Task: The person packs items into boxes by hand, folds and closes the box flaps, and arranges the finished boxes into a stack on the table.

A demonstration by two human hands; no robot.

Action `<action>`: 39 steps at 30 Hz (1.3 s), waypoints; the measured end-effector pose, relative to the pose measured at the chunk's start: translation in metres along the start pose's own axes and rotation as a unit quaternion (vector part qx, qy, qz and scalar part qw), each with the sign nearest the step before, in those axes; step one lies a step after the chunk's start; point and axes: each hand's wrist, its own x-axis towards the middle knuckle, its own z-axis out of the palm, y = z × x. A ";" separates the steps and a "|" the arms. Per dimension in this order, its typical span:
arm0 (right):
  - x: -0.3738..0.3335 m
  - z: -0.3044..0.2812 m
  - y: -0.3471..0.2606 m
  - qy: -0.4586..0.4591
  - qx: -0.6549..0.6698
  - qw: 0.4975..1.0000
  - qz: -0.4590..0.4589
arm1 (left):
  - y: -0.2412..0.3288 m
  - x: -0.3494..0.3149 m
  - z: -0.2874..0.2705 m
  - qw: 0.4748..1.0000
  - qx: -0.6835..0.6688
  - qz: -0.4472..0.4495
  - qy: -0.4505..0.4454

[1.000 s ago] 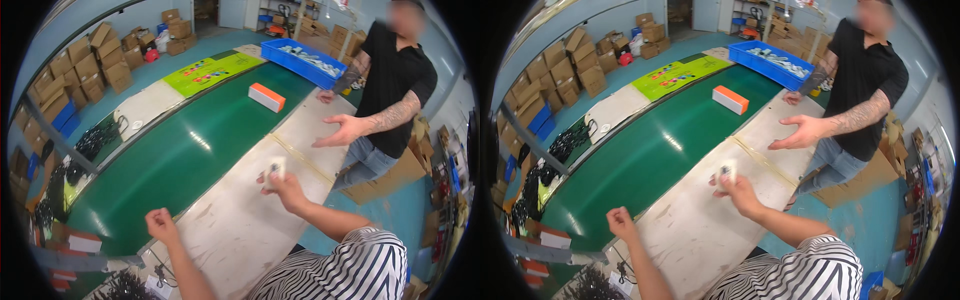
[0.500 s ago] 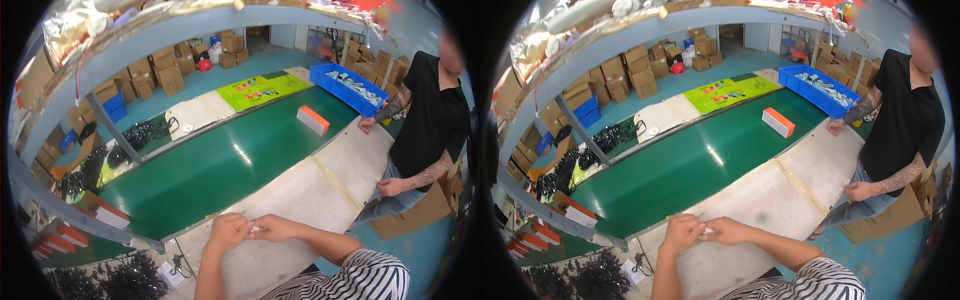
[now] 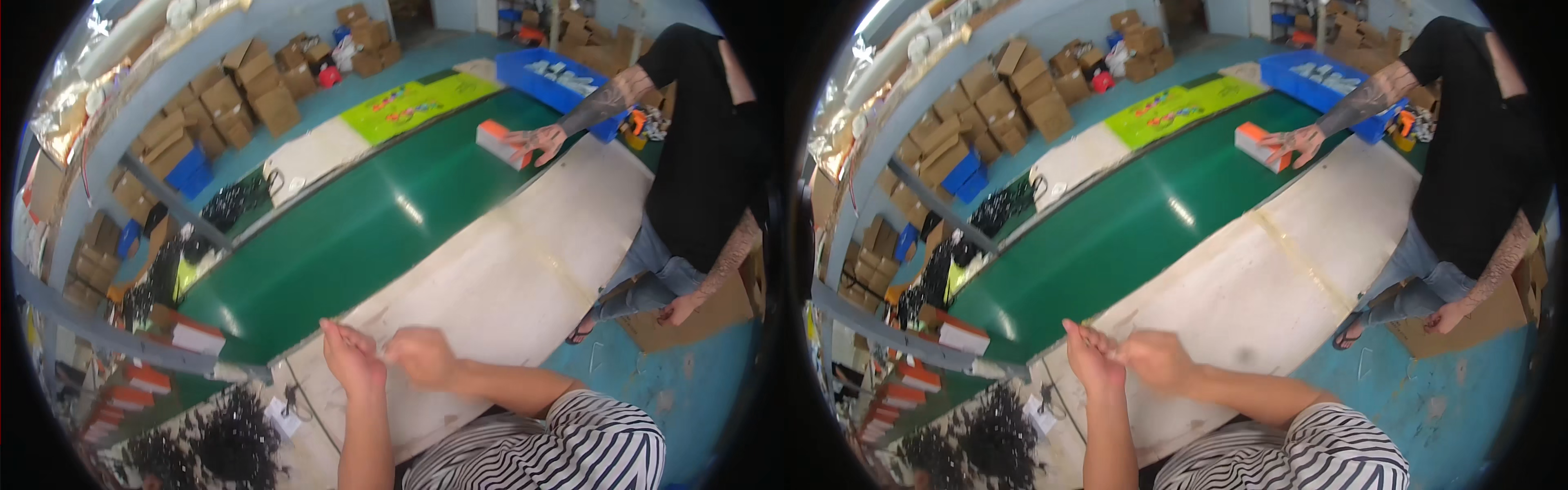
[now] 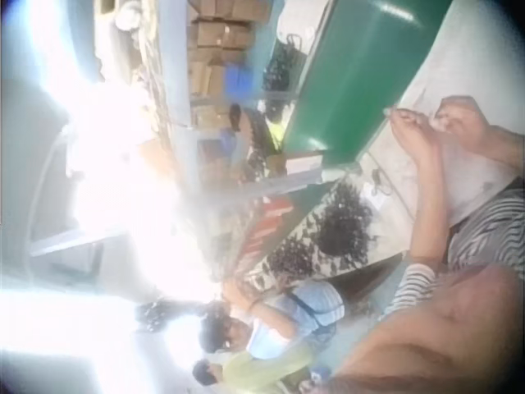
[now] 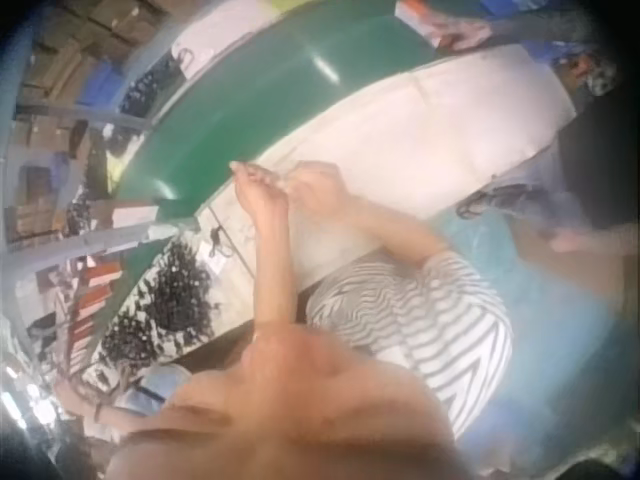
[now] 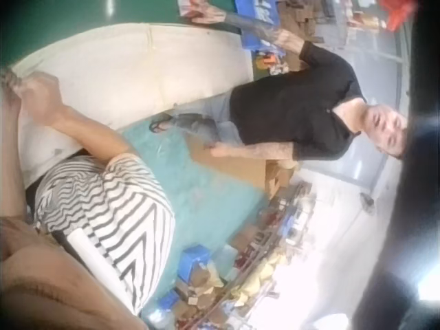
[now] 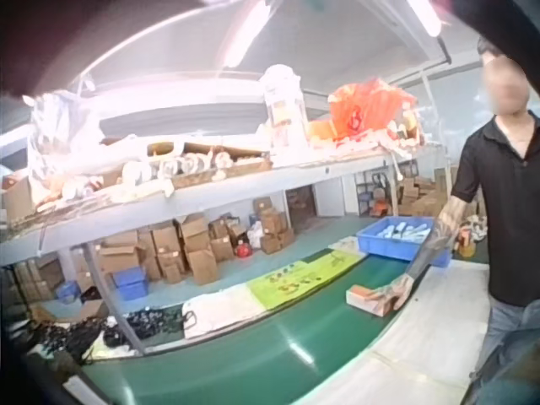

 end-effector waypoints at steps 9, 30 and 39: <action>0.014 -0.029 -0.005 0.023 0.314 0.833 0.454 | -0.007 -0.020 -0.026 0.965 0.196 -0.036 -0.172; 0.001 -0.066 -0.004 -0.083 0.028 0.992 0.090 | -0.012 -0.028 -0.008 0.877 0.337 0.114 -0.324; 0.002 -0.068 -0.007 -0.016 0.010 0.998 0.067 | -0.001 -0.041 0.006 0.856 0.358 0.154 -0.340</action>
